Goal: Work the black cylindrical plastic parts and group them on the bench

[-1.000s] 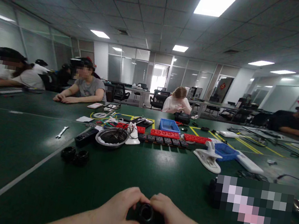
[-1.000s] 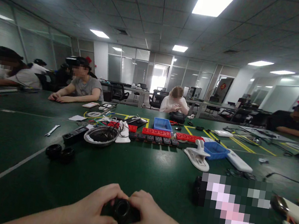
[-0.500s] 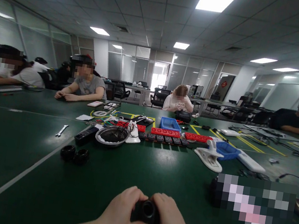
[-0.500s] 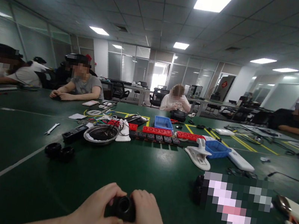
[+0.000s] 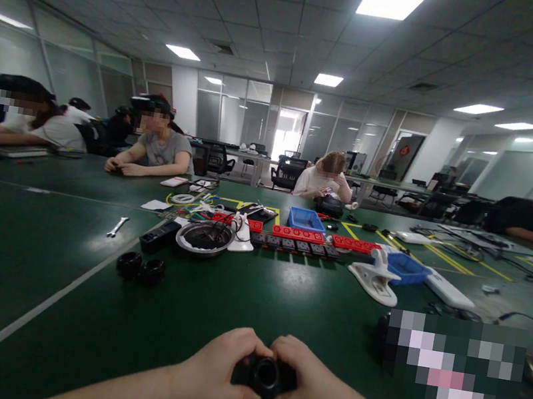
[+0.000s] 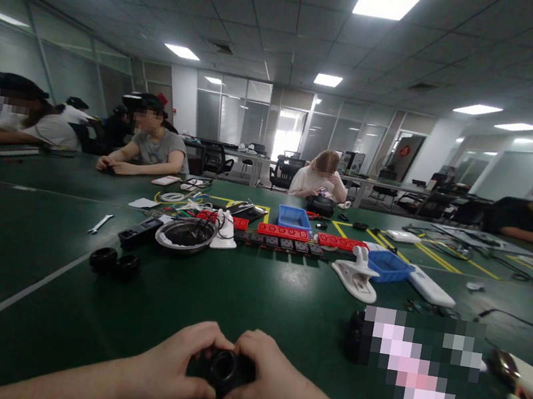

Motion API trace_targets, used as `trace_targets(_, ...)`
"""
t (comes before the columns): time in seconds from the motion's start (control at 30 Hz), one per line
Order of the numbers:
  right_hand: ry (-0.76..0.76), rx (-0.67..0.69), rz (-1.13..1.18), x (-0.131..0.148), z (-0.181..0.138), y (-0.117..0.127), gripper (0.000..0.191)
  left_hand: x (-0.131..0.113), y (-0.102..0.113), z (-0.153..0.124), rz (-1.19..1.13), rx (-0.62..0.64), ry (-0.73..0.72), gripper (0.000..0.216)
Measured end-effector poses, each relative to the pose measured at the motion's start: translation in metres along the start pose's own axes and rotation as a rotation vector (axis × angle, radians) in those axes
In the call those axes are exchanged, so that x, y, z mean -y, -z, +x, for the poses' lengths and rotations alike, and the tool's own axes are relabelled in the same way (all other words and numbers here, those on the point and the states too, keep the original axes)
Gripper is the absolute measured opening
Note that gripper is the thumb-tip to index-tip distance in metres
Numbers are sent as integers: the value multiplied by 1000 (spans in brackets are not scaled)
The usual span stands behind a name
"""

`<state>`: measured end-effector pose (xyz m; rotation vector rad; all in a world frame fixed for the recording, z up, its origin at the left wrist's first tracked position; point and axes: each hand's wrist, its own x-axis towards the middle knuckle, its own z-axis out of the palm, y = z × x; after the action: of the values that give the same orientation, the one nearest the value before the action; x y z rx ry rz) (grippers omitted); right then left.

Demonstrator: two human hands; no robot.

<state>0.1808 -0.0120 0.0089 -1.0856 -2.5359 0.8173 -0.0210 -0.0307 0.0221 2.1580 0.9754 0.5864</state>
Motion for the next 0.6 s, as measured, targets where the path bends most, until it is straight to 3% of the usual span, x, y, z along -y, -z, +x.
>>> trace_targets(0.13,-72,-107,-192,5,0,-15,54,-1,-12,-4,38,-100,60,41)
trace_targets(0.3,-111,-200,-291,12,3,-22,55,-1,-20,-4,41,-192,157,40)
trace_targets(0.43,-42,-99,-144,13,0,-10,61,0,-13,-2,28,-119,90,41)
trace_targets(0.6,63,109,76,6,-2,12,38,-1,-2,0,23,-2,32,43)
